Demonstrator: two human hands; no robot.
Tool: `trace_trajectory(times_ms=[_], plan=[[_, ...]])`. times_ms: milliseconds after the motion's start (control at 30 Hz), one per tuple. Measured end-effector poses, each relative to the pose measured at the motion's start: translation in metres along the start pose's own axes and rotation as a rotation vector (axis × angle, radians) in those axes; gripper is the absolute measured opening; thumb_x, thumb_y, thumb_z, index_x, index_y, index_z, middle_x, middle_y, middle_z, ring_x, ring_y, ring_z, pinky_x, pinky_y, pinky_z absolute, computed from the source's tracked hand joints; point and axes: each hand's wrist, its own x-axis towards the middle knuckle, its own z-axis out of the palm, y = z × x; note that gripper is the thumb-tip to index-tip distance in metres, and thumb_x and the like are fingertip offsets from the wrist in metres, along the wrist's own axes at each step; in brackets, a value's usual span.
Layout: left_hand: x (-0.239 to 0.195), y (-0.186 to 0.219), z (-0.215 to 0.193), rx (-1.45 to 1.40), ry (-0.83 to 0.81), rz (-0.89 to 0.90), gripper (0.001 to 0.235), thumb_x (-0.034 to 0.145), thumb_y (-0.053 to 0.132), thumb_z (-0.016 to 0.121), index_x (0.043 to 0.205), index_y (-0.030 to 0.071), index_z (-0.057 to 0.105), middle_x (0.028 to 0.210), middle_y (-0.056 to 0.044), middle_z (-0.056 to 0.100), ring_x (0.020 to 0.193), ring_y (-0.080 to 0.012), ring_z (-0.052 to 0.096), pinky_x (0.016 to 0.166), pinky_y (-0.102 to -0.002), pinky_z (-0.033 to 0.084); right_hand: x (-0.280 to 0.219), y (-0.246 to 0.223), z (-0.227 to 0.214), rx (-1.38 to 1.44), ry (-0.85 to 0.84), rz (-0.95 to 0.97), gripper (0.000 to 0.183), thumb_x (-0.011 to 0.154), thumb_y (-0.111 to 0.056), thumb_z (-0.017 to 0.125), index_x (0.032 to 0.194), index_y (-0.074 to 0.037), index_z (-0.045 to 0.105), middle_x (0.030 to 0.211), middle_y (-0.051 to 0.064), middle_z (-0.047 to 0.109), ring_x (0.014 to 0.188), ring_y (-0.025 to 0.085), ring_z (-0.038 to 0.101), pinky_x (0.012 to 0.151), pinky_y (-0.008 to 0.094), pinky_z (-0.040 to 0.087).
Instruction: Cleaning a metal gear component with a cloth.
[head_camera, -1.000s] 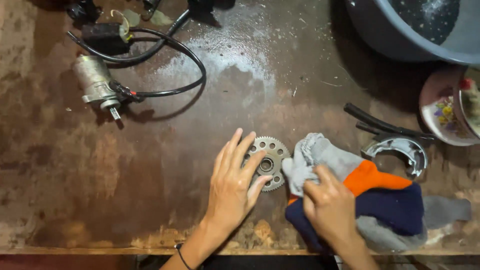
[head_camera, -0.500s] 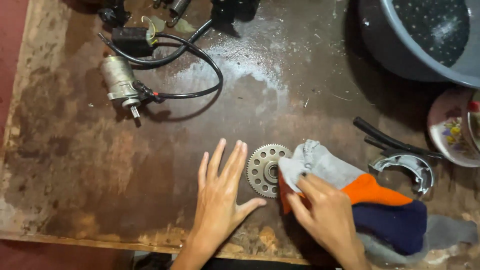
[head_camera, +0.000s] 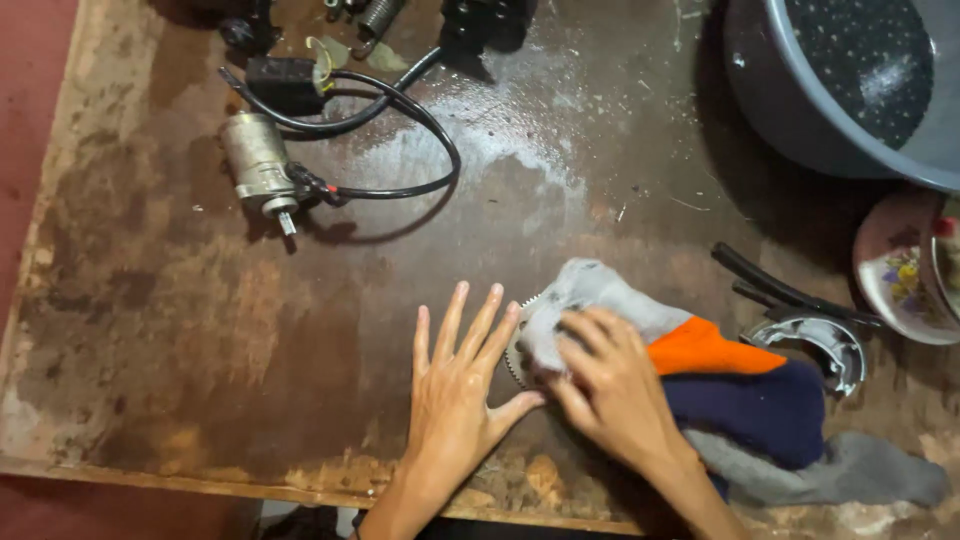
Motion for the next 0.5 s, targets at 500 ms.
trace_trajectory(times_ms=[500], plan=[[0.0, -0.001, -0.001, -0.024, -0.015, -0.041, 0.093, 0.061, 0.035, 0.089, 0.143, 0.012, 0.053, 0.16, -0.009, 0.037, 0.151, -0.0336, 0.023, 0.12, -0.06, 0.011, -0.004, 0.0, -0.002, 0.009, -0.047, 0.016, 0.032, 0.087, -0.026, 0.07, 0.107, -0.001, 0.072, 0.126, 0.016, 0.066, 0.127, 0.037, 0.053, 0.108, 0.052, 0.037]])
